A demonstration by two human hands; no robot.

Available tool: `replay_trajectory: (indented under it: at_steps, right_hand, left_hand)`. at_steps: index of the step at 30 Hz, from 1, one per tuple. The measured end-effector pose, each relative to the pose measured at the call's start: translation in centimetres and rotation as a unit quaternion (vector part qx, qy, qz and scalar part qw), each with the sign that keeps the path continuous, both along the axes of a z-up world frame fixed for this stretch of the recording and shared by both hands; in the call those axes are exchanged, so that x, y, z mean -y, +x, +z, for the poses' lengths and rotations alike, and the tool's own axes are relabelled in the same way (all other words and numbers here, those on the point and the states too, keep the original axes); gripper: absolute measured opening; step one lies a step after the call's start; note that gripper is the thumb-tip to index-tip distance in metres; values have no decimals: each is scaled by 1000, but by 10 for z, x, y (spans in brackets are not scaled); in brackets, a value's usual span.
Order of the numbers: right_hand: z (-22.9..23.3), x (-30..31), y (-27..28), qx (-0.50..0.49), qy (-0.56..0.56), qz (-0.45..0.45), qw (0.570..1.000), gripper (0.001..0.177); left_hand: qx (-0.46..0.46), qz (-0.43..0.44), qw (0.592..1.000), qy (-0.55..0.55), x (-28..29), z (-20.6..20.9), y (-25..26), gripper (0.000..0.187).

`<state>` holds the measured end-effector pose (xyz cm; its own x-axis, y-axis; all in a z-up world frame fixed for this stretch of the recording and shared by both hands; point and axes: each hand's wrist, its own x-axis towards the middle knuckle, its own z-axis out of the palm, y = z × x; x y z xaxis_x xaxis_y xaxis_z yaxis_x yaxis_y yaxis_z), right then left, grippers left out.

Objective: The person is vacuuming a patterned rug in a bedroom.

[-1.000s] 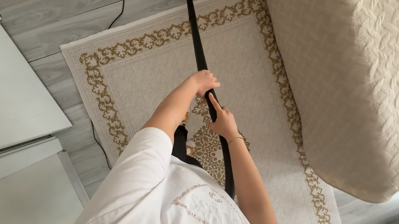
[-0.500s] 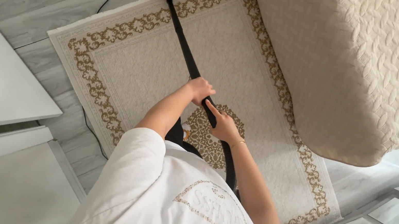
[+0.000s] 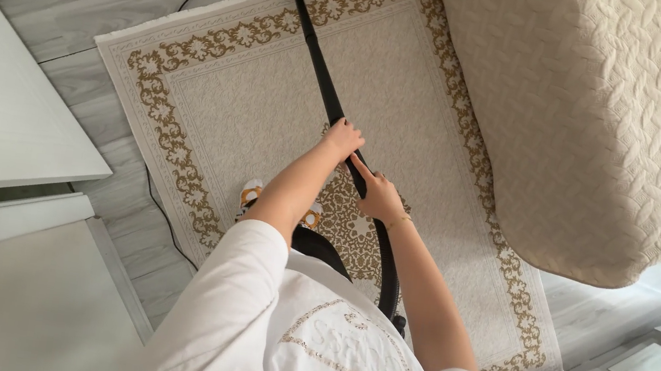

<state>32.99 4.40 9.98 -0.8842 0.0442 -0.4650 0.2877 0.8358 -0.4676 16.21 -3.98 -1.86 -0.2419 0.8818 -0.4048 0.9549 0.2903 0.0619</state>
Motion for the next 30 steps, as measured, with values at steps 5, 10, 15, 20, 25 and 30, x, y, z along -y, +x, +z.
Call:
replay_trajectory:
  at_steps: [5, 10, 15, 20, 25, 30]
  right_hand:
    - [-11, 21, -28, 23, 20, 3, 1000, 113]
    - [-17, 42, -44, 22, 31, -3, 999, 113]
    - [-19, 80, -54, 26, 41, 2, 999, 114]
    - [-5, 139, -61, -12, 29, 10, 999, 115]
    - [14, 200, -45, -21, 16, -7, 1000, 115]
    - [62, 229, -17, -11, 24, 1, 1000, 110]
  left_hand:
    - [4, 39, 999, -11, 25, -13, -26, 74]
    - [-1, 66, 998, 23, 43, -20, -37, 71]
    - [1, 71, 996, 47, 80, -28, -46, 67]
    - [-1, 27, 999, 42, 137, 5, -65, 65]
    - [16, -18, 998, 59, 197, 23, -57, 66]
    - [61, -39, 988, 136, 238, 59, -23, 54]
